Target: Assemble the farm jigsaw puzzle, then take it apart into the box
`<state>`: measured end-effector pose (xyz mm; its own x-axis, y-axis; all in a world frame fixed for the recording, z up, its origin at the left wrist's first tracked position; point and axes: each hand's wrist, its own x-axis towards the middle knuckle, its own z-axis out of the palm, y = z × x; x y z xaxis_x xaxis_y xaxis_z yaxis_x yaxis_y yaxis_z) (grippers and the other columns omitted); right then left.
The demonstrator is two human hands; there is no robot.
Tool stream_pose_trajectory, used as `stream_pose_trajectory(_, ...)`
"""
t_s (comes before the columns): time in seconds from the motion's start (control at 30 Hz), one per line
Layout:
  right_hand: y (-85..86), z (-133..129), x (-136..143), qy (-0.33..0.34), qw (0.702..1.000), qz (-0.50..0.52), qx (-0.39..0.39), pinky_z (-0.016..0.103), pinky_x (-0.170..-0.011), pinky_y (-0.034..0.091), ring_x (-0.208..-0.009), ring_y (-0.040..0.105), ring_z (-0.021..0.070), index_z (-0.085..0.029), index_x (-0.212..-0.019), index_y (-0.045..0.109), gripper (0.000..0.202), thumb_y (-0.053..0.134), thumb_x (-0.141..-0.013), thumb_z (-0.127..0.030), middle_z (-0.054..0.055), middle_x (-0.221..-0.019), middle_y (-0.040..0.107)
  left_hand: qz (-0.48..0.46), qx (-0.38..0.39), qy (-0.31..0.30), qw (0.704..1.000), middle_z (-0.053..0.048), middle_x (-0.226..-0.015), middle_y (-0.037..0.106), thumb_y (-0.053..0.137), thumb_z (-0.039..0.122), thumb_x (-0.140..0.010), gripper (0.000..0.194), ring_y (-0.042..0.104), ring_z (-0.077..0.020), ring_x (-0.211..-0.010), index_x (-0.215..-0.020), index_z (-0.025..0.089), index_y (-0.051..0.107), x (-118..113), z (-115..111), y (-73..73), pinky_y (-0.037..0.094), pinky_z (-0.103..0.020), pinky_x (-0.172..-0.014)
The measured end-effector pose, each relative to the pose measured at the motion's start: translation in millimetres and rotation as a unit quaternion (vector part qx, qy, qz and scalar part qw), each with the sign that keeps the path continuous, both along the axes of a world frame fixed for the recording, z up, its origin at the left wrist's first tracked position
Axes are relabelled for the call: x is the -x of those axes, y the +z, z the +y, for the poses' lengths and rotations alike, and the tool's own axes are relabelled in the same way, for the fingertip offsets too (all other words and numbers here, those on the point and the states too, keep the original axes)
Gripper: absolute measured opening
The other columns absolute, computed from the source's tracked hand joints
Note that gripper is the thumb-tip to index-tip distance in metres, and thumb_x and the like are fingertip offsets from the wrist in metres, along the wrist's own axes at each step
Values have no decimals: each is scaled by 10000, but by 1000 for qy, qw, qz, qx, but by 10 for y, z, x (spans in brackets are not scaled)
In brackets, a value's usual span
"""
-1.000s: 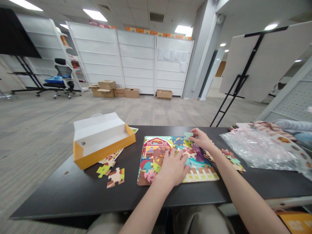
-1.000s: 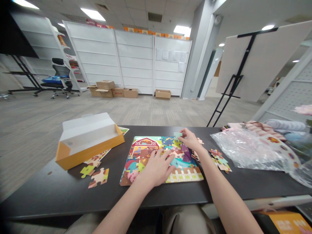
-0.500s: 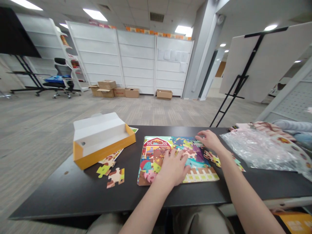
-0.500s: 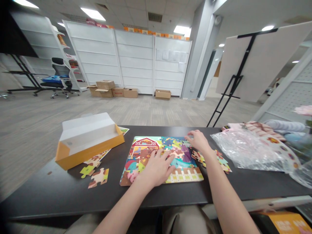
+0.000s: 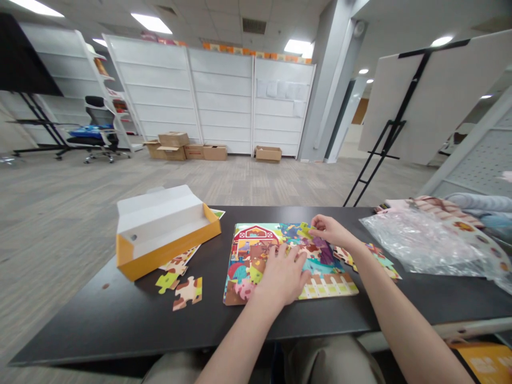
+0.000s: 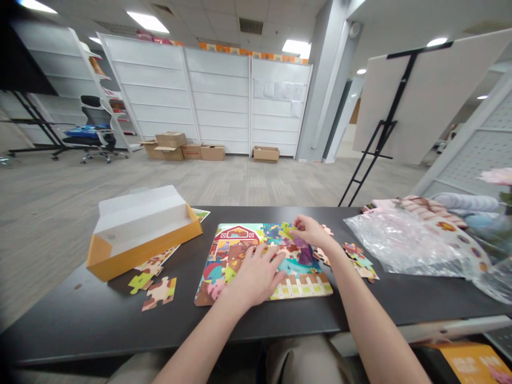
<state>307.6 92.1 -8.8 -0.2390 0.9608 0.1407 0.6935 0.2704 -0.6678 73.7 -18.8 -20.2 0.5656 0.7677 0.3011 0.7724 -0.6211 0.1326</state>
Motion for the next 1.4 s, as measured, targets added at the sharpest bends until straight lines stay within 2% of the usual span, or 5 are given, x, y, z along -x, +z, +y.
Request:
stream_pose_trajectory(0.27,-8,-7,-39,63,994,41,82,264,-607,462,-649,624,164,-189,-945,570,319,652,-790,-456,-5,-695,671,-5,-1,3,1000,-57,-1419,552,387,457,-1009,407,450,-324,-1282,-1351,275,512,1,0,-11,371,-532,-1047)
stream_pose_trajectory(0.43,-47,8,-13,30,997,-65,6,279,-654,499,-741,635,178,-190,-999,664,351,731,-701,-364,43,-931,725,-6,3,0,1000,-69,-1404,558,378,456,-1010,416,459,-321,-1269,-1356,268,511,2,-5,5,370,-525,-1051)
stream_pose_trajectory(0.73,-2,-18,0,26,986,-160,-42,289,-706,496,-750,634,194,-202,-974,744,346,753,-703,-416,45,-916,725,-11,11,-1,1000,-66,-1436,543,381,451,-1012,410,458,-324,-1284,-1351,262,511,5,-9,5,375,-526,-1052)
stream_pose_trajectory(1.03,33,85,-588,-206,951,-223,-65,324,-739,494,-839,702,269,-187,-899,765,273,521,-866,-304,110,-907,776,-9,12,-3,1000,-63,-1428,552,394,449,-1008,396,459,-328,-1279,-1323,250,529,5,4,15,385,-533,-1046)
stream_pose_trajectory(1.4,-121,160,-636,-78,970,-228,-36,366,-945,527,-1052,700,284,-188,-1180,716,371,570,-863,-314,119,-1196,731,-12,18,-4,1000,-66,-1444,540,391,443,-1009,408,450,-338,-1292,-1342,246,523,4,6,-6,382,-556,-1057)
